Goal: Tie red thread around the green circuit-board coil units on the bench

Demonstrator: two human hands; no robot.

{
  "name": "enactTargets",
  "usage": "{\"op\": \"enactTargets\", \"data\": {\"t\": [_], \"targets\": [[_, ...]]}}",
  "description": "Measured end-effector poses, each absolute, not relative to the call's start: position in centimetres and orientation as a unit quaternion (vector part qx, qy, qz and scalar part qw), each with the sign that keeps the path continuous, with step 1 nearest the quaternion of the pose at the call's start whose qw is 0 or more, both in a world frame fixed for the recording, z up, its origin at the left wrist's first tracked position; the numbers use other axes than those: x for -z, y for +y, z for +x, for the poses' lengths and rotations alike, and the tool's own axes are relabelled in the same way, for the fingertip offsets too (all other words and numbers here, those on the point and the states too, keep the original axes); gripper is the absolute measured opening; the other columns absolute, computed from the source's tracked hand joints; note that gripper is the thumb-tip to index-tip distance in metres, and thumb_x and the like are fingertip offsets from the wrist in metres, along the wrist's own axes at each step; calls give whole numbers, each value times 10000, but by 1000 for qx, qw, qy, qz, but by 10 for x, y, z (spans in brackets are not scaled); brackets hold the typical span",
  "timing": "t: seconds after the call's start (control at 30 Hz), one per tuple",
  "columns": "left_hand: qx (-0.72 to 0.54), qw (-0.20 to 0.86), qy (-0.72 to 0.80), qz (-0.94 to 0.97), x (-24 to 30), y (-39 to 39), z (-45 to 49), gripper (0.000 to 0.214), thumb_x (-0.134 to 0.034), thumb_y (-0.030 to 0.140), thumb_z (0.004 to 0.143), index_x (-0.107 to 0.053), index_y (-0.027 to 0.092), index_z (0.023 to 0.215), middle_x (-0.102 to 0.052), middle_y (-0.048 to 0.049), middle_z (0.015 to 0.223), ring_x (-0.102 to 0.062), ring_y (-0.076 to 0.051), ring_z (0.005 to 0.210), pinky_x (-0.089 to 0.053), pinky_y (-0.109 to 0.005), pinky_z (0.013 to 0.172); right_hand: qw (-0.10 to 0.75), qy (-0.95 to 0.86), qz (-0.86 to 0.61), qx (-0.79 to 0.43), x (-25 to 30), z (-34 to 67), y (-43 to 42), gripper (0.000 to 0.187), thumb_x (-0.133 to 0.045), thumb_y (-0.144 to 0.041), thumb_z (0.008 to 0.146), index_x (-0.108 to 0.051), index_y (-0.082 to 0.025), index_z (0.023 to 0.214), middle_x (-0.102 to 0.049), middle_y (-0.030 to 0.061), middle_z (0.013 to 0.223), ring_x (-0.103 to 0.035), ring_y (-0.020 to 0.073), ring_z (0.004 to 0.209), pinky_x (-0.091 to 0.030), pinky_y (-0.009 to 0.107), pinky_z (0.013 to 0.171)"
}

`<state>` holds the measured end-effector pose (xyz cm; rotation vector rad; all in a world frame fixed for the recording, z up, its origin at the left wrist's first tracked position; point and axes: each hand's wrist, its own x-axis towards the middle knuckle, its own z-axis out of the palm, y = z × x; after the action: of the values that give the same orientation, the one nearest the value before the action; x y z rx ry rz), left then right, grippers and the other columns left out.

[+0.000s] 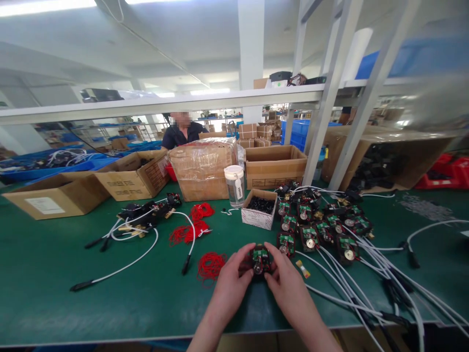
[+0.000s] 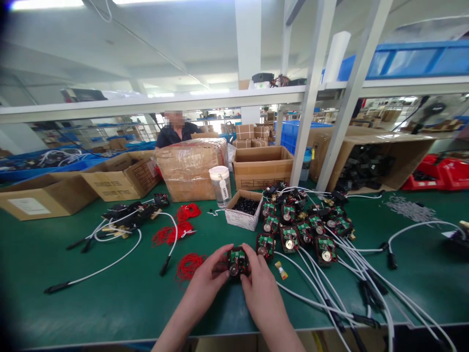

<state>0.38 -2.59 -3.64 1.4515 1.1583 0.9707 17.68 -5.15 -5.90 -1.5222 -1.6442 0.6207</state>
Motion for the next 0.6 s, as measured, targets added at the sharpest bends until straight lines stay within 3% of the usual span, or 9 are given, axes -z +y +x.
{"op": "enactTargets", "data": {"t": [0.2,0.3,0.37,0.43,0.53,0.6], "targets": [[-375,509,484,605,41,-24,3,722,-554,41,713,-561,251,1404,-659,-89,1307,-701,-215,1059,-565,-385,976,399,-627,-610,-277,58,167,-56,809,-575,-86,772,-407,-330,1524,-590,71,1280,-674,240,1007,-553,375,923],[-359,465,504,633,44,-22,3,761,-598,85,681,-535,250,1420,-624,-87,1329,-687,-235,1103,-553,-396,1010,405,-619,-613,-279,59,168,-62,855,-605,-100,778,-336,-311,1561,-591,77,1284,-668,245,1041,-543,378,944],[-360,391,526,664,47,-22,5,755,-637,111,664,-554,263,1399,-596,-74,1334,-655,-255,1169,-511,-417,1075,404,-625,-611,-271,63,175,-68,778,-593,-150,832,-337,-267,1557,-608,87,1221,-674,237,990,-553,373,911],[-365,317,541,689,49,-22,8,716,-644,130,680,-575,276,1377,-570,-64,1337,-611,-269,1237,-458,-438,1135,405,-634,-611,-246,66,187,-75,585,-531,-193,901,-441,-226,1478,-622,85,1123,-672,228,930,-558,365,867],[-359,269,547,707,49,-24,14,643,-611,166,754,-566,284,1385,-562,-61,1336,-585,-272,1269,-433,-452,1153,408,-629,-636,-183,66,215,-86,310,-405,-199,974,-615,-212,1202,-615,82,1046,-663,228,924,-540,367,849],[-347,266,552,710,47,-24,18,609,-588,201,806,-542,281,1408,-566,-64,1337,-597,-273,1251,-455,-447,1127,390,-610,-675,-142,61,235,-90,276,-361,-194,999,-633,-212,1044,-608,83,1030,-660,236,931,-523,378,849]]}}
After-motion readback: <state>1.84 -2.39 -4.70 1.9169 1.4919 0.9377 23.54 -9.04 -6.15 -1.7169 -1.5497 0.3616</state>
